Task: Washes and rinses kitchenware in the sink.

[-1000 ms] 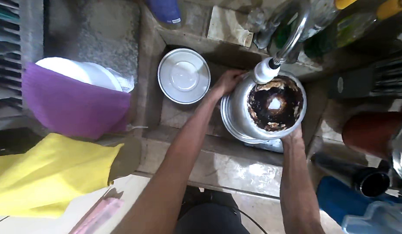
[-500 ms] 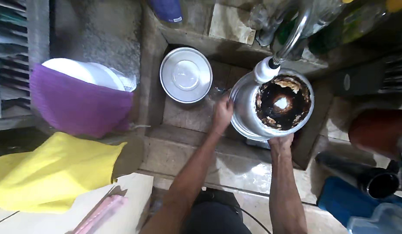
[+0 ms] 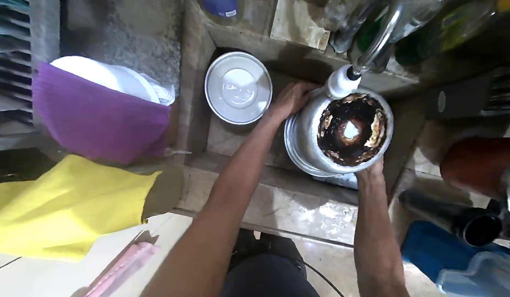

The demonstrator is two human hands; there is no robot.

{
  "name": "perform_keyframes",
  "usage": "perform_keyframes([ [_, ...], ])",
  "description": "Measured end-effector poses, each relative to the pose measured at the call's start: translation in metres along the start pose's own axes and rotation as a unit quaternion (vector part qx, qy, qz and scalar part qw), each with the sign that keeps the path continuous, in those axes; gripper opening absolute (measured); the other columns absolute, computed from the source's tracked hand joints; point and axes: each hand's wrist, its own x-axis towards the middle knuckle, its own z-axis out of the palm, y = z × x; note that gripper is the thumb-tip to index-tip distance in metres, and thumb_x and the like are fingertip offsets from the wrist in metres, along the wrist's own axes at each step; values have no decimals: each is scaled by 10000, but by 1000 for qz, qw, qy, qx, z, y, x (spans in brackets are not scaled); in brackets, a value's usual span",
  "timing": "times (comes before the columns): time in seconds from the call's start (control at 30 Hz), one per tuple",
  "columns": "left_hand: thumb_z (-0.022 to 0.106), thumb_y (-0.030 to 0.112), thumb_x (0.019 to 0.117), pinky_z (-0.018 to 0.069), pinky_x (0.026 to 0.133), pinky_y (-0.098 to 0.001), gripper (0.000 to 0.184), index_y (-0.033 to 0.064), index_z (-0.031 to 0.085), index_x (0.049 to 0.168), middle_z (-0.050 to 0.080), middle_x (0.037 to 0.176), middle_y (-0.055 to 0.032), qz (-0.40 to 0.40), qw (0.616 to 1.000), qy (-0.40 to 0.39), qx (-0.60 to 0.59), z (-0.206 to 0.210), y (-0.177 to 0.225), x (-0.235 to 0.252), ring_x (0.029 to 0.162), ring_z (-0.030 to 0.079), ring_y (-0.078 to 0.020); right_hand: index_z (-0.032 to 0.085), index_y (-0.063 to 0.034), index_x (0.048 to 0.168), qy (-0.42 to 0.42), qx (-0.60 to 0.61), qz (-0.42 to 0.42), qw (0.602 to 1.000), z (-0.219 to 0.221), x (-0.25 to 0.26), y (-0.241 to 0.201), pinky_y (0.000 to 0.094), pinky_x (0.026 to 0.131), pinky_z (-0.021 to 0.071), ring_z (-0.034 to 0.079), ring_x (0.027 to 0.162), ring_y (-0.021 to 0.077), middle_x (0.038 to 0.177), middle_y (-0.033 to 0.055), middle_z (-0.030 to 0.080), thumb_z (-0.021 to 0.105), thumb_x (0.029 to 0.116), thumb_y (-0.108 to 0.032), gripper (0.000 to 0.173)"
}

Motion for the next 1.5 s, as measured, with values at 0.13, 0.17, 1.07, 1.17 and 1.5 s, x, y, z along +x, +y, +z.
perform_keyframes([
  [0.13, 452, 190, 1094, 537, 1035, -488, 435, 33, 485, 1499, 666, 1311, -201, -146, 956, 222, -122, 87, 6, -101, 1170, 680, -290, 411, -127, 1463, 90, 75, -25, 993, 12, -13, 39, 515, 989, 530, 588, 1223, 241, 1351, 115, 585, 228, 1126, -316, 427],
  [0.17, 436, 200, 1099, 559, 996, -490, 492, 79, 374, 1572, 639, 1355, -187, -181, 941, 252, -138, 112, 15, -123, 1151, 684, -284, 428, -105, 1441, 110, 80, -37, 990, 16, -16, 47, 515, 979, 537, 597, 1207, 245, 1327, 125, 594, 253, 1123, -270, 399],
  [1.07, 480, 131, 1053, 477, 1098, -508, 475, 42, 459, 1519, 637, 1360, -206, -71, 996, 21, -56, 22, -11, -49, 1253, 631, -316, 437, -142, 1466, 2, 10, -13, 1000, 0, 5, 12, 487, 995, 539, 609, 1213, 214, 1339, 92, 614, 196, 1129, -335, 458],
  [1.17, 508, 182, 1061, 451, 1110, -518, 392, 122, 588, 1440, 665, 1336, -158, -10, 998, -45, 47, -17, 1, 3, 1262, 622, -318, 444, -139, 1437, 2, 22, 14, 1000, -1, 15, 6, 455, 964, 557, 630, 1166, 199, 1286, 88, 632, 159, 1132, -350, 468],
  [1.5, 459, 115, 1058, 533, 1033, -497, 563, 48, 298, 1593, 615, 1376, -221, -207, 928, 237, -200, 122, 8, -118, 1206, 657, -304, 432, -139, 1452, 101, 148, -14, 984, 31, -17, 60, 549, 1044, 495, 569, 1277, 255, 1371, 113, 580, 288, 1115, -303, 401],
])
